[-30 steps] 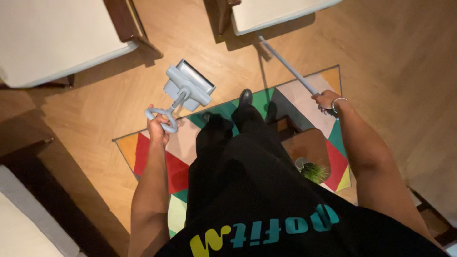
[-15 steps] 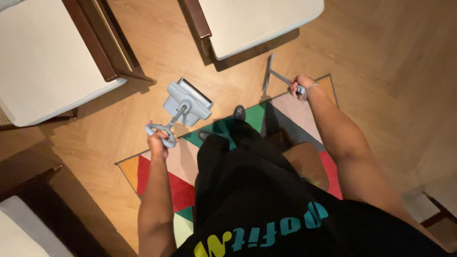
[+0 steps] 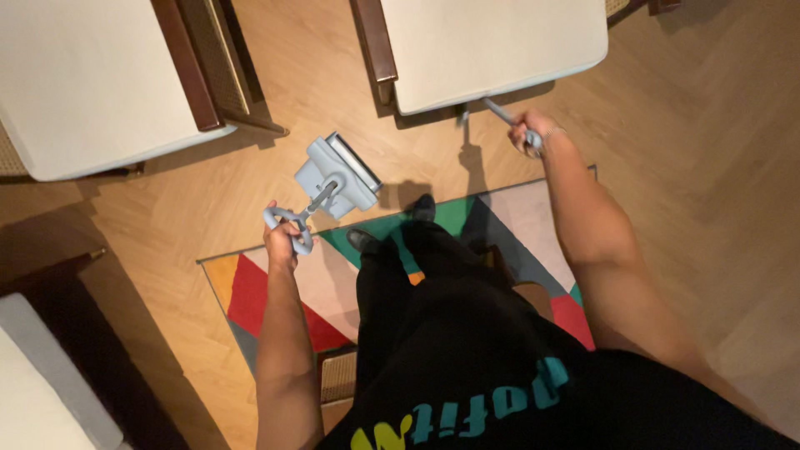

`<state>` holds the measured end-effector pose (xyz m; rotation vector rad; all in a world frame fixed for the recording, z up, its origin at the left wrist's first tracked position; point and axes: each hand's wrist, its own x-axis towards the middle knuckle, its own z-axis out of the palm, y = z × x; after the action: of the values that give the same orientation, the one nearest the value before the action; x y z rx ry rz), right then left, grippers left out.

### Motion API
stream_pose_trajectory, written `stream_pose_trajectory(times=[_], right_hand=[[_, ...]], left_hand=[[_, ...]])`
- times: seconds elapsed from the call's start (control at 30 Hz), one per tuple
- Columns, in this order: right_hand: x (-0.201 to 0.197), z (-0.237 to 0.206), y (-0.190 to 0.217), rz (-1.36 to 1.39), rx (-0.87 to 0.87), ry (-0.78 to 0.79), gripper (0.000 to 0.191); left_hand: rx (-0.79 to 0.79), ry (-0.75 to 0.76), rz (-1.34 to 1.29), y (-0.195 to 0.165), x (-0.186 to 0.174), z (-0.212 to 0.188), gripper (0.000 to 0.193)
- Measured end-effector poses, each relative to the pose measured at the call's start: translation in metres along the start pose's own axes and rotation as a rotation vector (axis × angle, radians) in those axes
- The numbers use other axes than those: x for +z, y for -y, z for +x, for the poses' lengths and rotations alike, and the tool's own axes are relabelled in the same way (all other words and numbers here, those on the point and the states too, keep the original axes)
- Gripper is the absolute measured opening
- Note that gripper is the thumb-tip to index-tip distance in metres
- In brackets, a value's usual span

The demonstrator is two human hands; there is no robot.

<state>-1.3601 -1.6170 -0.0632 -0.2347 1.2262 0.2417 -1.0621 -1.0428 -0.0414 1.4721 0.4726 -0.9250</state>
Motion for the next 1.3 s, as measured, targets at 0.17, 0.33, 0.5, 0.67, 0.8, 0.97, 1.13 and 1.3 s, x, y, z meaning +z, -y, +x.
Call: stream_pose_trajectory(times=[0.17, 0.33, 0.5, 0.67, 0.8, 0.97, 1.13, 1.3], right_hand=[[-0.043, -0.019, -0.068, -0.196, -0.307, -0.317, 0.02], [-0.046, 0.003, -0.101, -0.743, -0.567, -0.743, 0.022], [-0.051, 0.069, -0.072, -1.09, -0.37, -0.608, 0.025], [-0.052, 0.109, -0.14, -1.092, -0.453, -0.712, 0.021], [-0.041, 0.063, -0.244, -1.08, -0.234, -0.559, 0.03], [0.002, -0.001, -0.324, -0.943, 0.003, -0.368, 0.053], [0.026, -0.056, -0.339, -0.853, 0.066, -0.185, 0.062], [0.031, -0.087, -0.359, -0.891, -0.034, -0.286, 0.059]], left_hand=[[0.091, 0.021, -0.066, 0.01, -0.002, 0.004, 0.095], [0.06, -0.03, 0.006, -0.001, -0.003, 0.002, 0.093], [0.072, 0.01, -0.022, -0.008, -0.001, -0.002, 0.096], [0.043, 0.018, -0.011, -0.002, 0.0, -0.006, 0.092], [0.049, 0.037, -0.016, 0.002, -0.005, 0.001, 0.093], [0.028, 0.089, 0.019, 0.014, -0.023, 0.022, 0.093], [0.072, 0.162, 0.027, 0.014, -0.042, 0.025, 0.095], [-0.04, 0.193, 0.047, -0.016, -0.056, 0.003, 0.096]])
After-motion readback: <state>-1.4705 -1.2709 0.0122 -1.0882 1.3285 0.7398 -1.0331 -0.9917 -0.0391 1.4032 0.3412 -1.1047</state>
